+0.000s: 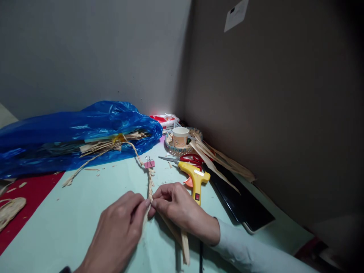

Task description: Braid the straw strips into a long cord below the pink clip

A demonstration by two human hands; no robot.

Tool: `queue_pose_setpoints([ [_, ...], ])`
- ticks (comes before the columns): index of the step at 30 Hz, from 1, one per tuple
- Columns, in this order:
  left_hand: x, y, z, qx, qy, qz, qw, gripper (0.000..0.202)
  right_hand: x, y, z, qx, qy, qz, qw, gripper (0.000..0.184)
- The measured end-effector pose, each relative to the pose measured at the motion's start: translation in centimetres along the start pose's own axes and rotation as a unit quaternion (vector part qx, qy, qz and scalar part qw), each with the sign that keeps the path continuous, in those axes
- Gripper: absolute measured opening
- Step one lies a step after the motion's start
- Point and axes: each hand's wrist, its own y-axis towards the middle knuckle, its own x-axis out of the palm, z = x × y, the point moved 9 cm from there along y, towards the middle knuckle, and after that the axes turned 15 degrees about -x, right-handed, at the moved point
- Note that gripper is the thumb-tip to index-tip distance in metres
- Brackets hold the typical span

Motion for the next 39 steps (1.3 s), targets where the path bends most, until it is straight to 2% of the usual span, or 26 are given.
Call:
queue_pose_setpoints([
  [1,0.0,0.6,-0.3,-0.016,-0.02,-0.016,1.0,0.032,0.0,0.0,-0.1,-0.004,0.001,-0.002,1.0,0.014],
  [3,1.1,1.4,-1.1,-0.052,-0.118,-0.098,0.987,0.023,0.0,-0.1,-0.2,-0.011,-0.006,-0.001,1.0,0.014],
  [4,2.0,1.7,-1.4,-0.074,-0.186,-0.155,0.967,0.022,-0.1,-0.1,-0.2,-0.015,-0.017,0.001,1.0,0.013],
  [6,3.6,1.7,-1.7,-0.11,-0.314,-0.245,0.911,0.031,-0.1,-0.2,-0.1,-0.021,-0.033,0.004,0.999,0.012],
  [8,4.3,1.7,-1.9,-0.133,-0.385,-0.279,0.87,0.034,0.1,-0.2,-0.1,-0.024,-0.027,-0.003,0.999,0.012],
  [13,4.9,1.3,-2.4,-0.17,-0.424,-0.302,0.837,0.027,1.1,-0.3,0.2,-0.019,0.038,-0.03,0.999,0.008],
  [16,5.1,1.2,-2.5,-0.19,-0.438,-0.307,0.824,0.027,0.8,-0.6,-0.1,-0.017,0.016,-0.025,0.999,0.005],
  [20,5.1,1.4,-2.5,-0.188,-0.42,-0.297,0.837,0.027,0.2,-1.0,-1.2,-0.029,-0.064,-0.045,0.997,0.007],
  [22,4.9,1.5,-2.7,-0.182,-0.41,-0.287,0.847,0.026,-0.1,-1.0,-2.0,-0.037,-0.135,-0.066,0.988,0.008],
  [26,4.5,1.8,-3.0,-0.169,-0.361,-0.262,0.879,0.025,-0.7,-1.2,-3.1,-0.043,-0.301,-0.099,0.947,0.014],
  [28,4.3,1.9,-3.2,-0.17,-0.348,-0.243,0.89,0.025,-0.5,-1.4,-3.4,-0.05,-0.347,-0.106,0.931,0.02],
  [31,4.3,2.0,-3.4,-0.179,-0.372,-0.213,0.885,0.024,0.4,-1.9,-4.0,-0.082,-0.389,-0.096,0.913,0.018],
  [34,4.7,1.8,-3.9,-0.203,-0.399,-0.209,0.869,0.024,2.1,-2.6,-4.1,-0.11,-0.433,-0.112,0.887,0.008],
  [35,4.9,1.7,-4.1,-0.212,-0.407,-0.212,0.863,0.024,3.0,-2.8,-4.1,-0.132,-0.448,-0.13,0.874,0.006],
  [37,5.0,1.5,-4.4,-0.224,-0.424,-0.22,0.85,0.026,4.5,-3.3,-4.7,-0.21,-0.488,-0.144,0.835,0.016],
  [39,4.9,1.2,-4.4,-0.231,-0.444,-0.227,0.836,0.028,5.5,-4.0,-5.7,-0.32,-0.53,-0.113,0.777,0.018],
])
